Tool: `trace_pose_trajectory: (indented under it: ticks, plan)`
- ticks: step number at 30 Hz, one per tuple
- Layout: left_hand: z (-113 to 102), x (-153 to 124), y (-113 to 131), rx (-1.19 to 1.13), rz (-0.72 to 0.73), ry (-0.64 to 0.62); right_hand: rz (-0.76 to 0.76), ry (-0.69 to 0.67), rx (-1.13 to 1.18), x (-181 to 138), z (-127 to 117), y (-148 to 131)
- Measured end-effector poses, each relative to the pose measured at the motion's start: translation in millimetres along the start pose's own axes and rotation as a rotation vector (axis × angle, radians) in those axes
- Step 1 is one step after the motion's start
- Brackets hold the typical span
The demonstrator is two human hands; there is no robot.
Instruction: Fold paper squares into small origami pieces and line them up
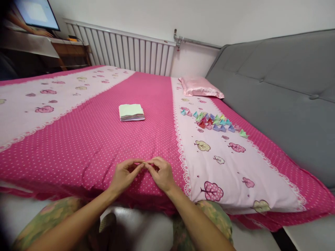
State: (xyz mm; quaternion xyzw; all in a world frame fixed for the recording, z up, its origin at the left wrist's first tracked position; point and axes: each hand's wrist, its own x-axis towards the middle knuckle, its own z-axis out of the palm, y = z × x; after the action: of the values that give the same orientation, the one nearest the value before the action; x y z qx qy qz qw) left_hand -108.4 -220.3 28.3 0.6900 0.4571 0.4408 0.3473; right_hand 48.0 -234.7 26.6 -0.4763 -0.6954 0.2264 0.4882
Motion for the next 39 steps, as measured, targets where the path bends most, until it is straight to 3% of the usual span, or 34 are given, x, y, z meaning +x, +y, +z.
trace_pose_trajectory:
  ticks: [11,20,39]
  plan:
    - [1.6,-2.1,0.9,0.102,0.076,-0.002,-0.021,0.074,-0.022,-1.9,-0.4,-3.6]
    - [4.3,-1.2,3.8,0.082,0.058,-0.015,-0.008,0.083,-0.065,-2.0,-0.9,-5.3]
    - [4.7,2.6,1.1,-0.167,-0.186,-0.017,0.067,0.051,-0.084,-1.1,-1.8,-5.1]
